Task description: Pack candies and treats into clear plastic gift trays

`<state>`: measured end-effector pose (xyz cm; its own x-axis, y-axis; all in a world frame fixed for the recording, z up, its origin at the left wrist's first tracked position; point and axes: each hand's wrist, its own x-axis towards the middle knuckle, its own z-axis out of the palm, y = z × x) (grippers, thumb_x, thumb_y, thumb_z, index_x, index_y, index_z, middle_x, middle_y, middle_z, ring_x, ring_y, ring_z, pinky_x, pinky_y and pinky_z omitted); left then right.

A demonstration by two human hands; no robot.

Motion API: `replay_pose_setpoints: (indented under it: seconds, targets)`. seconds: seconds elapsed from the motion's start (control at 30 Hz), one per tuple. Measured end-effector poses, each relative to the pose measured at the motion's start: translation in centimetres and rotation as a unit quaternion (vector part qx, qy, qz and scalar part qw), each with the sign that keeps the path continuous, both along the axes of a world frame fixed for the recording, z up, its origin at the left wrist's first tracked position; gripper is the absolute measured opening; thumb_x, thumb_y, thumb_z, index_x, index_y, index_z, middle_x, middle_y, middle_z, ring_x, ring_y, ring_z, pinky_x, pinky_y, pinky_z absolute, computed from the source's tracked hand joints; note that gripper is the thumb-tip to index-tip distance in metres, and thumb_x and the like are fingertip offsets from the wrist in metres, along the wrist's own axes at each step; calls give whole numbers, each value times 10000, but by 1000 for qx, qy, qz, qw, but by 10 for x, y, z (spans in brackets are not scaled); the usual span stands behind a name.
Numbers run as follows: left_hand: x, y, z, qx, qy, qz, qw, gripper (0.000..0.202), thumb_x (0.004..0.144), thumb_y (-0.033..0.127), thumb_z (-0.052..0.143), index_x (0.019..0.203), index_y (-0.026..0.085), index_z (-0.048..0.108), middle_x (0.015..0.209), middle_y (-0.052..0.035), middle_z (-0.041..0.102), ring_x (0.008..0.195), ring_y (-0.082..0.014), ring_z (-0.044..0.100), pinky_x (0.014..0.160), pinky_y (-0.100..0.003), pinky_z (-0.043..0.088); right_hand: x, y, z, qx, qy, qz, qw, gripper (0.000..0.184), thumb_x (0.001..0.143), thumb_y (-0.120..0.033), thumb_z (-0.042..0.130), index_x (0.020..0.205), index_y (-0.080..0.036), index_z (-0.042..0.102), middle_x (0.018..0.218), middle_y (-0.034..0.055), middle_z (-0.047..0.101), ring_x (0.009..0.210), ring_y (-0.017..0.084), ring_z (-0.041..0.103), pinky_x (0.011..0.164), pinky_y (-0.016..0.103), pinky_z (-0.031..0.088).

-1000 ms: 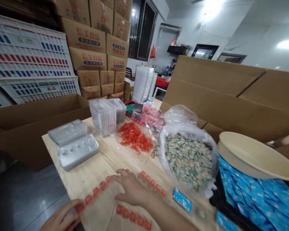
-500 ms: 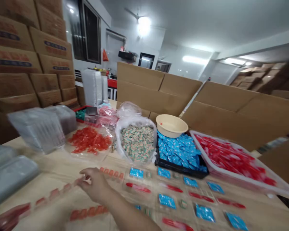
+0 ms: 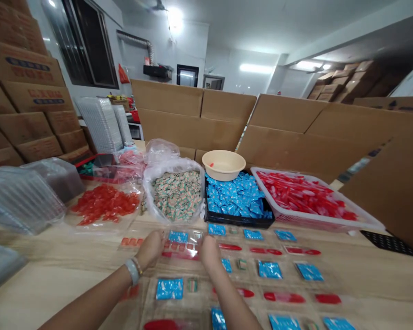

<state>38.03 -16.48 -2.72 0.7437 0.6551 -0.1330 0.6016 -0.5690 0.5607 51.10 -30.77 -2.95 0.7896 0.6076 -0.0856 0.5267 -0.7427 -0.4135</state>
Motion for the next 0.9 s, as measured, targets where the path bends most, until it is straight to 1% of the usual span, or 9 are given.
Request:
replay_pose_setpoints:
  seconds: [0.1, 0.27, 0.43, 0.53, 0.6, 0.67, 0.73, 0.8, 0.9]
  targets:
    - [-8, -8, 3, 46, 37, -20, 998, 210, 778, 181, 405, 918, 117, 548, 897, -129, 588, 834, -231, 567, 725, -331, 407, -7, 6, 1, -29, -21, 1, 999, 195, 766, -196, 432, 803, -122, 609, 773, 166, 647, 720, 251, 618, 577, 308, 426]
    - [-18, -27, 10, 97, 57, -54, 992, 281, 788, 138, 373, 1042, 154, 492, 1032, -108, 515, 953, -211, 501, 815, -330, 377, -12, 0, 5, -47, -91, 35, 994, 266, 781, -235, 430, 1012, -158, 539, 1025, 165, 574, 793, 241, 603, 606, 308, 420]
    - [-28, -36, 5, 139, -7, -193, 971, 309, 772, 230, 476, 1078, 260, 494, 1173, -42, 442, 1092, -208, 382, 914, -334, 309, -8, -4, 0, -76, -86, 77, 990, 192, 788, -217, 425, 918, -182, 562, 866, 80, 626, 752, 180, 602, 595, 238, 407]
    - [-32, -41, -2, 128, -11, -219, 967, 363, 734, 255, 541, 1094, 269, 493, 1180, -37, 450, 1086, -219, 383, 913, -350, 309, -12, -3, 0, -88, -101, 79, 988, 191, 773, -166, 422, 884, -170, 578, 897, 101, 611, 735, 189, 596, 580, 251, 399]
    - [-36, -37, -2, 129, -31, -218, 967, 397, 737, 237, 537, 1127, 271, 471, 1189, -41, 451, 1088, -215, 384, 915, -351, 305, -17, -4, 2, -91, -118, 94, 984, 201, 770, -137, 411, 851, -163, 593, 932, 118, 593, 777, 209, 583, 600, 272, 394]
    - [-46, -22, 3, 124, -70, -194, 971, 325, 761, 229, 502, 1086, 245, 506, 1132, -49, 494, 1045, -193, 422, 894, -319, 324, -22, -6, 5, -91, -128, 121, 980, 214, 775, -127, 401, 784, -165, 612, 907, 113, 596, 836, 225, 560, 646, 289, 387]
    - [-65, 3, 13, 120, -90, -125, 981, 188, 791, 246, 449, 912, 191, 582, 954, -60, 561, 912, -173, 492, 817, -283, 371, -27, -5, 10, -79, -137, 145, 977, 232, 787, -142, 394, 736, -168, 619, 864, 105, 601, 858, 231, 542, 690, 302, 376]
    - [-89, 31, 23, 128, -66, -42, 989, 246, 808, 299, 407, 688, 168, 577, 741, -50, 558, 747, -168, 515, 719, -277, 398, -35, 1, 15, -57, -146, 163, 974, 236, 798, -164, 388, 736, -169, 616, 838, 95, 603, 842, 221, 537, 715, 304, 367]
    - [-120, 58, 27, 140, -37, -17, 989, 290, 811, 333, 377, 632, 179, 545, 732, -45, 549, 755, -173, 512, 741, -285, 386, -59, 26, 20, -21, -143, 249, 958, 220, 793, -149, 390, 788, -198, 603, 813, 51, 608, 827, 183, 531, 747, 278, 356]
